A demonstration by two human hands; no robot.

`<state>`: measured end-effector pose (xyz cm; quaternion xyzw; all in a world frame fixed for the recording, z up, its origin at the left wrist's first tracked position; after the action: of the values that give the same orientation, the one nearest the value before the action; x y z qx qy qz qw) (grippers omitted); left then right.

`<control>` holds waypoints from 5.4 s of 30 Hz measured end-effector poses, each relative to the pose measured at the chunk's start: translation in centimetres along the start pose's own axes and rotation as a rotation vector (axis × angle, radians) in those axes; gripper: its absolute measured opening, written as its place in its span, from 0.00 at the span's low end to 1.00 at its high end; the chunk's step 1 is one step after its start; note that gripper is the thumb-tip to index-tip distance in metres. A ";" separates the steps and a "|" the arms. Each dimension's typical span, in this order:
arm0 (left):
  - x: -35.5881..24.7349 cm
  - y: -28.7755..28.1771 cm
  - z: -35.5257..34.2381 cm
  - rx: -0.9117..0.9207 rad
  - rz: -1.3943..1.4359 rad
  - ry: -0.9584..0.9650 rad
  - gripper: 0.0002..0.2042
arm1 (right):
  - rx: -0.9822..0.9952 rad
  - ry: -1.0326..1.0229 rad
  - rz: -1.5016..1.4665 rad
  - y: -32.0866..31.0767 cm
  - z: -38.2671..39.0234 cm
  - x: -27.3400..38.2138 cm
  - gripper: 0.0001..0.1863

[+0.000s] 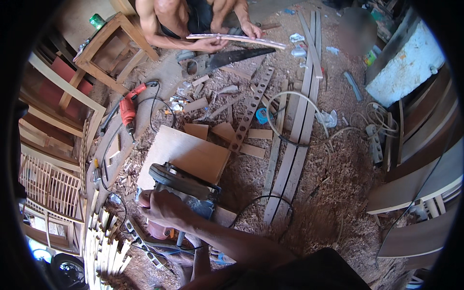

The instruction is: The person cuts a square piece of plywood with a circular saw, then uses a hand saw to finish the cut. The person flips the wood and continues cutting along a marked line.

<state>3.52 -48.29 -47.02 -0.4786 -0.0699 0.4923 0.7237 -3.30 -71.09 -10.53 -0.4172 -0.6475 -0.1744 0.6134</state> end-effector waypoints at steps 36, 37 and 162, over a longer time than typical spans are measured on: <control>-5.9 -5.6 4.5 0.079 0.694 -0.079 0.21 | -0.011 -0.008 0.013 -0.4 0.3 0.0 0.16; -5.9 -5.5 4.5 0.079 0.701 -0.077 0.21 | -0.037 -0.024 -0.002 -0.6 0.3 0.1 0.15; -13.1 -14.2 12.1 -0.270 0.887 0.074 0.26 | -0.073 0.643 0.308 -16.2 3.7 -14.4 0.37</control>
<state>-0.84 -51.82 -24.88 -0.5693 0.1040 0.7235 0.3763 -19.38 -82.61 -20.10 -0.4552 -0.3443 -0.2251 0.7896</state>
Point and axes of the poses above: each hand's wrist, its own z-axis away from the middle knuckle, its own y-axis out of the palm, x = y × z, the point moved 5 cm from there along -z, towards the middle knuckle, and after that the axes turned 5 degrees about y, right-handed, at the moved point
